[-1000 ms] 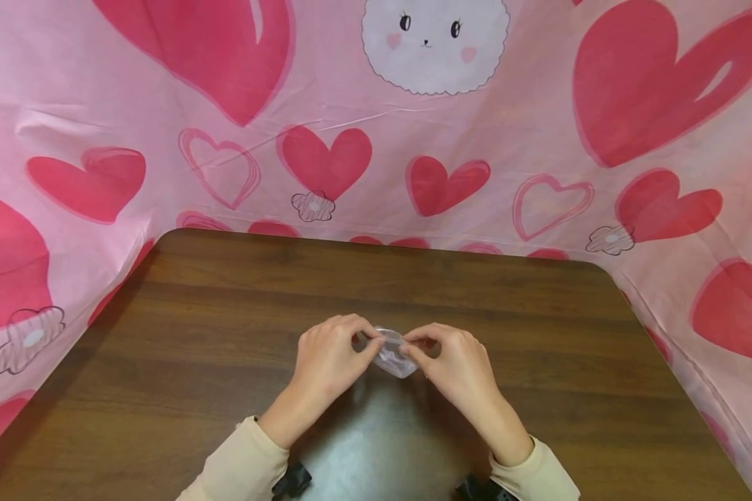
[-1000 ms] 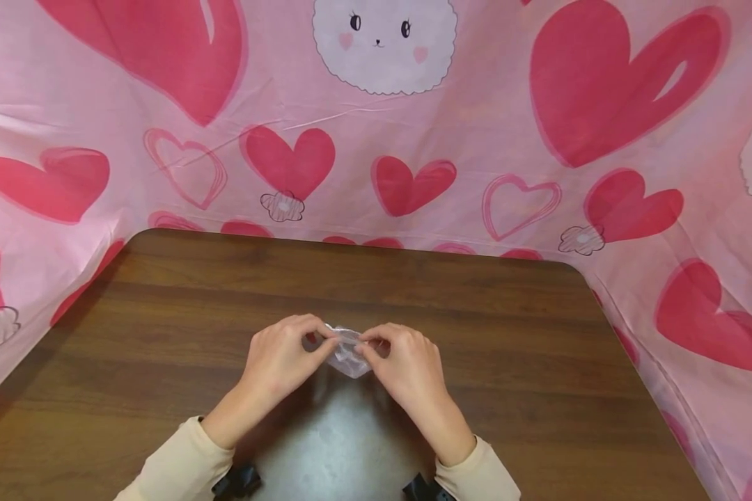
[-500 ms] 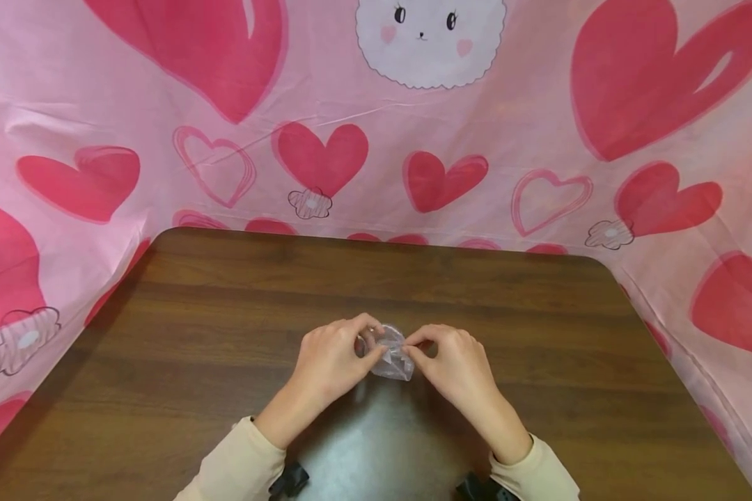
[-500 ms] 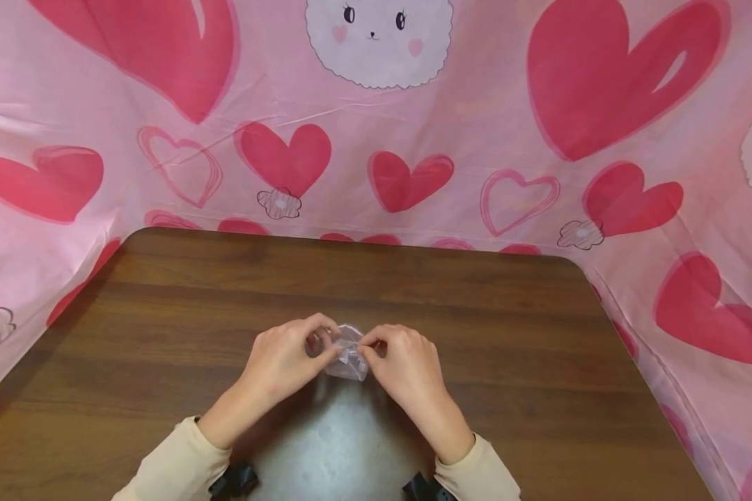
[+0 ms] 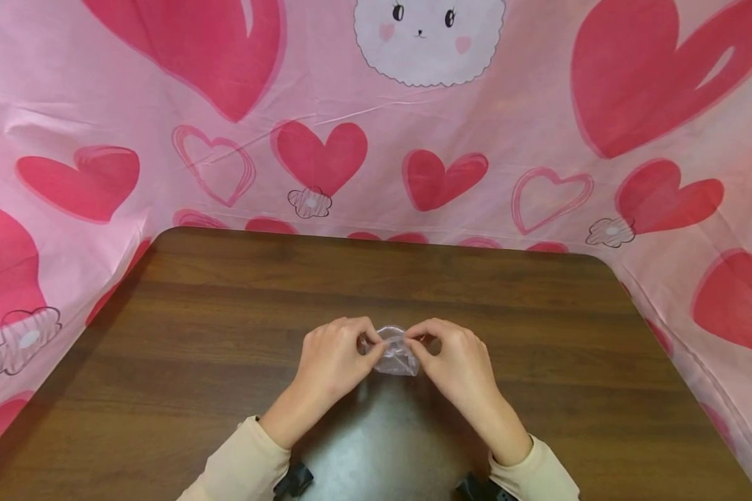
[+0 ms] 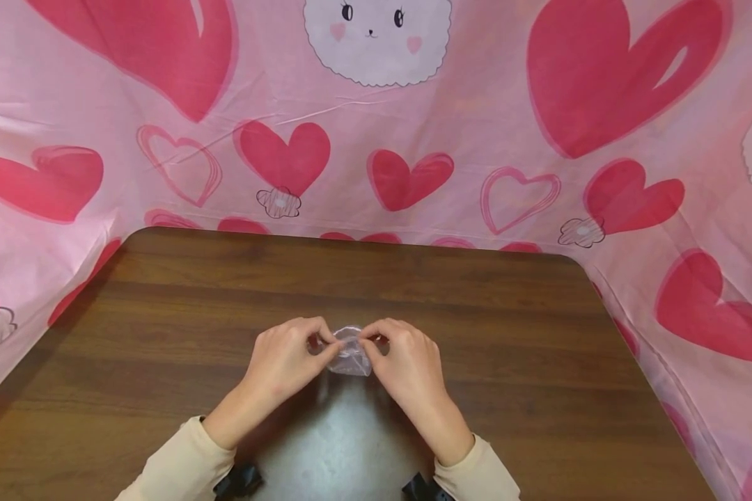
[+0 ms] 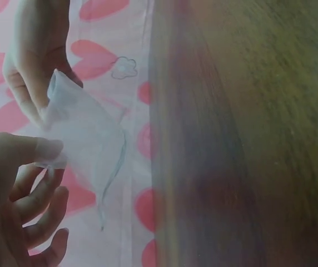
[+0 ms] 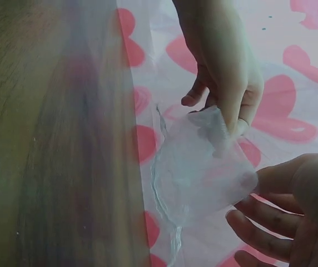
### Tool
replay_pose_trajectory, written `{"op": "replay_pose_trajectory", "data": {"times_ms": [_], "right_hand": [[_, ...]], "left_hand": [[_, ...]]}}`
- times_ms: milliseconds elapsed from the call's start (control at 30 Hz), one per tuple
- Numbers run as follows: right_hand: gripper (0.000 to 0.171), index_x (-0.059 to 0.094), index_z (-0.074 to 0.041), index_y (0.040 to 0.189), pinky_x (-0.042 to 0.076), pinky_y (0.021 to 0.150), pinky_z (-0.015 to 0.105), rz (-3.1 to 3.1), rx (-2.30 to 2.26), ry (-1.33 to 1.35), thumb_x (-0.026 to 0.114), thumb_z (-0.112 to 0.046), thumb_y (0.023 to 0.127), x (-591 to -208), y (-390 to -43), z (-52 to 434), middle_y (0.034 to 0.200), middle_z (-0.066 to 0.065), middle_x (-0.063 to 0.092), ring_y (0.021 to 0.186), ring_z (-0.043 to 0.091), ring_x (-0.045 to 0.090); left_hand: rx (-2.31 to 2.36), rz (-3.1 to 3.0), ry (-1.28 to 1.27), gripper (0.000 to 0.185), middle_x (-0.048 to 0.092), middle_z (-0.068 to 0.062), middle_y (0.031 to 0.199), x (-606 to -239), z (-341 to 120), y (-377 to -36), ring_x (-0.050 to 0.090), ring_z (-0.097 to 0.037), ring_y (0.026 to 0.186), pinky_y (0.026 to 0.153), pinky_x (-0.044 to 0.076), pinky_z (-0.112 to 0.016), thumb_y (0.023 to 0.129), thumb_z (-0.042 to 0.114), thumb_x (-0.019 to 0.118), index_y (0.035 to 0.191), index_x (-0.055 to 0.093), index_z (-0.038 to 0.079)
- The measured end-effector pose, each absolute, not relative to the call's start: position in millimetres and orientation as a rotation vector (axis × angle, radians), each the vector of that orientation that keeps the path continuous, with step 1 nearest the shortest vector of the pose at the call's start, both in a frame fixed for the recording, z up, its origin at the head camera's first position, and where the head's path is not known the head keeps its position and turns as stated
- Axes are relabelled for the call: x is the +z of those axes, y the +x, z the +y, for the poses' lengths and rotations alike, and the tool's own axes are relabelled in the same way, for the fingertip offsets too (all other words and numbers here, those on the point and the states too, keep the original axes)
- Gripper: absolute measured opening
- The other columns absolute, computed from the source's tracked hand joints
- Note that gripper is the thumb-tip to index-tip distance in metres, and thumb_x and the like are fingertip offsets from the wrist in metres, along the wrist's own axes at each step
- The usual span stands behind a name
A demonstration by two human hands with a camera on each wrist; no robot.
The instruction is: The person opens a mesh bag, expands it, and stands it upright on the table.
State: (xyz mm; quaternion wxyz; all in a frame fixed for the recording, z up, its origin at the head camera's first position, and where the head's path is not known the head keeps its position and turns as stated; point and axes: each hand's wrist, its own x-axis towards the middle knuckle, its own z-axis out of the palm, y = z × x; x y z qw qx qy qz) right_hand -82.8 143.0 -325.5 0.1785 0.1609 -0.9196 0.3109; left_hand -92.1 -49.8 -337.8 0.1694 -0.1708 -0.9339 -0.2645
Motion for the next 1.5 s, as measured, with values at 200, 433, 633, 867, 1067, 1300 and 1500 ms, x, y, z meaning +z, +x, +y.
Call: {"op": "replay_pose_trajectory", "data": {"times_ms": [200, 433, 633, 867, 1067, 1300, 1500], "right_hand": [[0.016, 0.078, -0.017, 0.093, 0.045, 0.057, 0.027, -2.600, 0.932, 0.481, 0.085, -0.018, 0.080, -326, -78, 139, 0.078, -0.012, 0.065, 0.068, 0.008, 0.060], [0.028, 0.077, -0.015, 0.101, 0.047, 0.058, 0.030, -2.645, 0.850, 0.500, 0.087, -0.024, 0.077, -324, -74, 141, 0.090, -0.008, 0.071, 0.073, 0.009, 0.063], [0.014, 0.078, -0.019, 0.093, 0.048, 0.058, 0.034, -2.655, 0.806, 0.437, 0.083, -0.015, 0.080, -324, -76, 145, 0.088, -0.009, 0.072, 0.076, 0.013, 0.067], [0.013, 0.078, -0.019, 0.084, 0.047, 0.055, 0.035, -2.595, 0.785, 0.411, 0.086, -0.011, 0.076, -324, -80, 148, 0.078, -0.008, 0.070, 0.070, 0.014, 0.067], [0.016, 0.076, -0.018, 0.080, 0.046, 0.054, 0.037, -2.553, 0.790, 0.374, 0.089, -0.011, 0.073, -324, -82, 150, 0.080, -0.005, 0.072, 0.069, 0.020, 0.068], [0.023, 0.072, -0.019, 0.076, 0.048, 0.055, 0.037, -2.549, 0.790, 0.396, 0.090, -0.007, 0.069, -325, -80, 147, 0.080, -0.005, 0.071, 0.066, 0.017, 0.067], [0.020, 0.075, -0.019, 0.081, 0.048, 0.057, 0.035, -2.560, 0.800, 0.411, 0.088, -0.007, 0.072, -326, -81, 144, 0.079, -0.008, 0.069, 0.069, 0.013, 0.066]], "left_hand": [[-0.766, -2.640, -0.427, 0.017, 0.061, 0.018, 0.065, -337, -51, -92, 0.055, -0.004, 0.056, 0.053, 0.042, -0.028, 0.080, 0.027, 0.081, 0.077, 0.064, 0.030], [-0.825, -2.601, -0.409, 0.016, 0.062, 0.020, 0.064, -334, -52, -94, 0.056, -0.002, 0.055, 0.053, 0.041, -0.027, 0.081, 0.025, 0.081, 0.084, 0.066, 0.027], [-0.847, -2.598, -0.409, 0.014, 0.061, 0.021, 0.064, -333, -52, -93, 0.055, -0.001, 0.056, 0.054, 0.041, -0.028, 0.082, 0.026, 0.080, 0.087, 0.067, 0.026], [-0.823, -2.600, -0.471, 0.013, 0.062, 0.019, 0.068, -333, -50, -93, 0.053, -0.001, 0.057, 0.053, 0.040, -0.026, 0.083, 0.027, 0.080, 0.089, 0.069, 0.027], [-0.792, -2.648, -0.484, 0.016, 0.056, 0.020, 0.066, -334, -50, -93, 0.047, -0.002, 0.057, 0.051, 0.038, -0.025, 0.080, 0.027, 0.083, 0.089, 0.070, 0.028], [-0.854, -2.627, -0.514, 0.022, 0.058, 0.016, 0.077, -336, -46, -90, 0.052, -0.002, 0.063, 0.053, 0.041, -0.025, 0.076, 0.029, 0.086, 0.091, 0.070, 0.027], [-0.859, -2.599, -0.541, 0.010, 0.057, 0.017, 0.073, -335, -44, -90, 0.046, 0.000, 0.057, 0.052, 0.038, -0.024, 0.081, 0.031, 0.082, 0.086, 0.073, 0.029]]}}
